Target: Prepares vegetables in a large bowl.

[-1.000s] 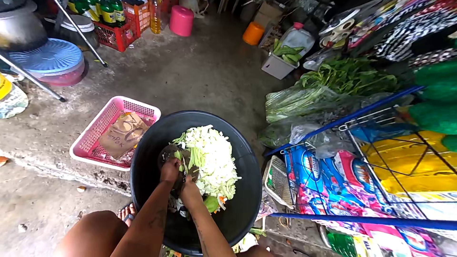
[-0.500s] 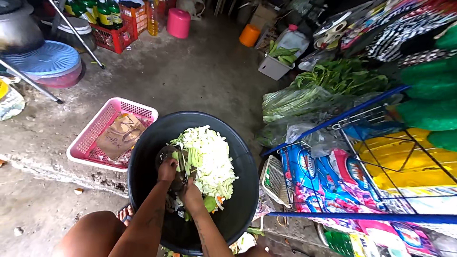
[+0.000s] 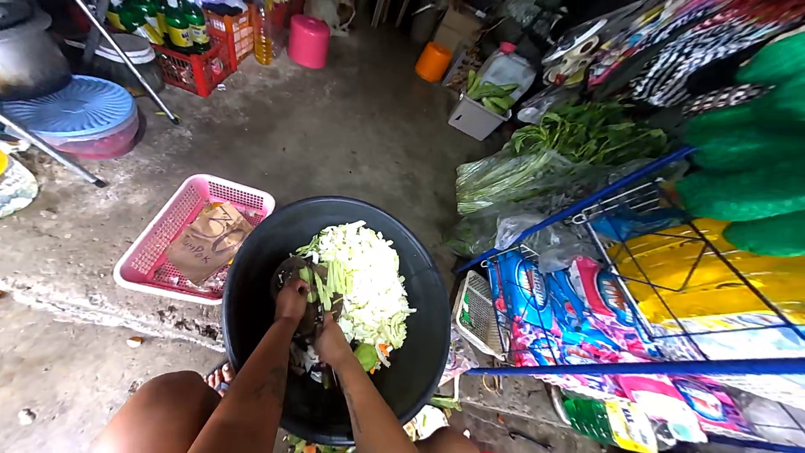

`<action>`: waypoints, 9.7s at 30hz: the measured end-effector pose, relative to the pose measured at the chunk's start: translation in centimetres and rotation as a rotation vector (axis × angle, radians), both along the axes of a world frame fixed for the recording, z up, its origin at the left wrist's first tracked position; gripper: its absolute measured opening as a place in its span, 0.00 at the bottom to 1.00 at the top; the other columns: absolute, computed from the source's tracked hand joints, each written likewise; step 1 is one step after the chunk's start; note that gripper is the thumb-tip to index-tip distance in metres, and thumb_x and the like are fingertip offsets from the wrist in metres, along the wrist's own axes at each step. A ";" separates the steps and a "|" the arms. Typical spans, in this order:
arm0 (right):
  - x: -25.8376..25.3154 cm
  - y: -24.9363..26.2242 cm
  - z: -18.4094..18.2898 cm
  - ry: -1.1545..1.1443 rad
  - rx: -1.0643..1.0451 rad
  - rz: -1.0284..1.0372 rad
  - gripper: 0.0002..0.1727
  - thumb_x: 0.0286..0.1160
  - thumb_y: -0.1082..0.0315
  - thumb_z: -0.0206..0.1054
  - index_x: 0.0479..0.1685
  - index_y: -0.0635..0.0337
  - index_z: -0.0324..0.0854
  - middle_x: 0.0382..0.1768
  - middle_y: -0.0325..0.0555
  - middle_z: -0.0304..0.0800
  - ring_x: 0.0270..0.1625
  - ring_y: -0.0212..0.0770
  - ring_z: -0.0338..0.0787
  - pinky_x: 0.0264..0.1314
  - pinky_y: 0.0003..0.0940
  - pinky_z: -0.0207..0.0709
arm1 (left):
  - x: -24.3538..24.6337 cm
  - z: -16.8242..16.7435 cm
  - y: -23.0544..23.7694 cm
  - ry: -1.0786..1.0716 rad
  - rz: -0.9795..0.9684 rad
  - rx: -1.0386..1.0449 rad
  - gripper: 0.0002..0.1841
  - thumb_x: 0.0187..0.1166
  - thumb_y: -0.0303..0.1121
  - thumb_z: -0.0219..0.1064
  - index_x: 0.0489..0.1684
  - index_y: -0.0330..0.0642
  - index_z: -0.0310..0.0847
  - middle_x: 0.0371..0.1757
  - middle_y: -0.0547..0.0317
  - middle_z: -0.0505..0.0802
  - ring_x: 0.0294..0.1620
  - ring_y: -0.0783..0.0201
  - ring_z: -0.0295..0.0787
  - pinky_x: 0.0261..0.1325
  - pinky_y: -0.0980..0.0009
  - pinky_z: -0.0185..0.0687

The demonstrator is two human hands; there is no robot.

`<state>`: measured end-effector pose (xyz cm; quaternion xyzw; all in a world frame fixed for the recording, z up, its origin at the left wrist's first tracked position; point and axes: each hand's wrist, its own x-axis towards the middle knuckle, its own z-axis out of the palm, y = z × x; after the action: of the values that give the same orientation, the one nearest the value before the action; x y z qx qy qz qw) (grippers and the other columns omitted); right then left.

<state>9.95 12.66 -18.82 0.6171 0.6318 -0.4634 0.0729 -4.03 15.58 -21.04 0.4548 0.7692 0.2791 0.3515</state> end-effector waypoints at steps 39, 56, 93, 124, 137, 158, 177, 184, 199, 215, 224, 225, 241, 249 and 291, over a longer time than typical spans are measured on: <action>-1.0 0.1 0.9 -0.104 0.066 0.063 0.32 0.86 0.63 0.60 0.87 0.57 0.57 0.65 0.63 0.87 0.68 0.60 0.89 0.70 0.61 0.81 | 0.2 0.2 0.2 -0.041 0.093 -0.101 0.13 0.86 0.31 0.63 0.60 0.37 0.87 0.69 0.42 0.88 0.70 0.47 0.86 0.76 0.48 0.78; 1.3 -0.4 4.5 -0.152 0.093 0.083 0.26 0.91 0.62 0.54 0.85 0.54 0.63 0.64 0.59 0.89 0.68 0.58 0.89 0.69 0.61 0.81 | -1.3 1.0 2.6 0.033 0.004 -0.047 0.18 0.85 0.32 0.63 0.71 0.40 0.83 0.75 0.41 0.85 0.79 0.45 0.79 0.82 0.48 0.71; 0.4 -1.5 4.1 -0.092 -0.065 0.069 0.29 0.88 0.62 0.57 0.85 0.58 0.58 0.59 0.63 0.87 0.48 0.57 0.94 0.53 0.57 0.86 | 0.7 1.6 0.4 0.081 0.013 -0.112 0.17 0.84 0.28 0.62 0.67 0.38 0.84 0.72 0.40 0.87 0.76 0.44 0.82 0.79 0.46 0.75; -1.7 -0.3 2.9 -0.179 0.030 0.127 0.32 0.84 0.63 0.61 0.87 0.57 0.59 0.67 0.62 0.87 0.70 0.61 0.88 0.70 0.63 0.80 | 0.1 1.9 0.9 0.070 0.039 -0.201 0.14 0.86 0.32 0.60 0.60 0.38 0.88 0.67 0.41 0.90 0.73 0.45 0.85 0.77 0.46 0.76; 7.7 -4.8 10.5 -0.259 -0.183 0.141 0.26 0.93 0.60 0.50 0.86 0.53 0.60 0.55 0.63 0.87 0.42 0.57 0.94 0.46 0.56 0.87 | 1.2 1.6 1.7 -0.090 -0.086 -0.048 0.18 0.85 0.27 0.62 0.71 0.34 0.80 0.70 0.40 0.88 0.71 0.46 0.86 0.77 0.48 0.78; 13.4 6.1 8.0 -0.393 0.196 0.116 0.25 0.96 0.56 0.43 0.86 0.48 0.66 0.72 0.60 0.85 0.75 0.63 0.84 0.73 0.67 0.76 | 11.4 4.9 -7.0 0.337 -0.595 -0.595 0.37 0.83 0.46 0.67 0.85 0.32 0.61 0.74 0.31 0.82 0.75 0.36 0.82 0.74 0.39 0.78; 9.2 3.3 6.8 -0.081 0.142 0.277 0.25 0.94 0.55 0.50 0.84 0.53 0.71 0.71 0.62 0.85 0.75 0.64 0.84 0.76 0.68 0.74 | 3.8 7.0 -7.5 -0.702 0.080 -0.408 0.25 0.82 0.35 0.69 0.75 0.32 0.73 0.64 0.36 0.86 0.60 0.46 0.86 0.62 0.51 0.85; 7.2 5.2 1.9 0.003 0.144 0.074 0.26 0.94 0.57 0.49 0.87 0.52 0.68 0.72 0.61 0.84 0.75 0.61 0.84 0.77 0.65 0.75 | 0.2 6.2 -2.4 -0.451 0.208 -0.237 0.37 0.77 0.41 0.77 0.83 0.37 0.66 0.70 0.35 0.85 0.67 0.43 0.85 0.67 0.46 0.82; 3.1 -1.9 4.2 -0.131 0.055 0.130 0.30 0.87 0.67 0.56 0.89 0.55 0.59 0.66 0.62 0.87 0.69 0.61 0.89 0.70 0.61 0.81 | 0.1 1.9 -0.7 -0.384 0.252 -0.196 0.30 0.83 0.41 0.72 0.79 0.34 0.71 0.72 0.34 0.84 0.68 0.42 0.87 0.68 0.46 0.85; 2.6 -2.6 5.1 -0.233 0.039 0.010 0.28 0.91 0.64 0.50 0.90 0.50 0.56 0.64 0.58 0.89 0.65 0.58 0.91 0.65 0.58 0.85 | 0.1 2.6 0.0 -0.483 0.308 -0.247 0.28 0.80 0.38 0.75 0.74 0.32 0.75 0.69 0.36 0.86 0.67 0.45 0.87 0.68 0.51 0.85; 2.2 -2.4 5.8 -0.221 0.055 0.106 0.27 0.93 0.62 0.46 0.90 0.48 0.57 0.65 0.58 0.89 0.66 0.60 0.91 0.66 0.60 0.83 | -0.2 2.2 0.1 -0.527 0.316 -0.248 0.29 0.79 0.38 0.76 0.75 0.32 0.74 0.70 0.36 0.85 0.67 0.45 0.86 0.68 0.50 0.85; 2.0 -2.7 5.9 -0.228 0.061 0.113 0.27 0.93 0.63 0.46 0.91 0.48 0.56 0.65 0.57 0.89 0.66 0.59 0.91 0.66 0.60 0.84 | -0.3 2.2 0.1 -0.530 0.313 -0.246 0.29 0.79 0.38 0.75 0.75 0.32 0.74 0.70 0.36 0.86 0.67 0.45 0.87 0.67 0.50 0.85; 0.8 -0.4 1.1 -0.105 0.058 0.074 0.26 0.93 0.67 0.46 0.89 0.54 0.56 0.62 0.63 0.89 0.66 0.62 0.91 0.66 0.61 0.83 | -0.5 2.0 -0.2 -0.600 0.299 -0.237 0.29 0.79 0.36 0.76 0.75 0.32 0.74 0.72 0.35 0.84 0.70 0.44 0.84 0.70 0.50 0.83; 1.3 -2.3 5.2 -0.167 0.069 0.110 0.26 0.95 0.61 0.44 0.89 0.50 0.57 0.61 0.59 0.90 0.64 0.60 0.92 0.65 0.61 0.84 | -0.7 1.6 -0.5 -0.624 0.323 -0.216 0.33 0.79 0.36 0.76 0.80 0.32 0.68 0.75 0.34 0.81 0.71 0.43 0.83 0.70 0.49 0.82; -0.5 -2.3 4.4 -0.189 0.161 0.091 0.26 0.96 0.56 0.42 0.88 0.52 0.57 0.62 0.59 0.90 0.65 0.58 0.92 0.66 0.59 0.84 | -0.6 1.8 -1.5 -0.776 0.401 -0.096 0.25 0.81 0.28 0.71 0.75 0.30 0.72 0.73 0.37 0.82 0.69 0.48 0.84 0.69 0.54 0.83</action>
<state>9.43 10.39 -14.39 0.6326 0.6847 -0.3469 0.1034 -4.67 14.04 -19.20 0.1411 0.6654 0.4558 0.5740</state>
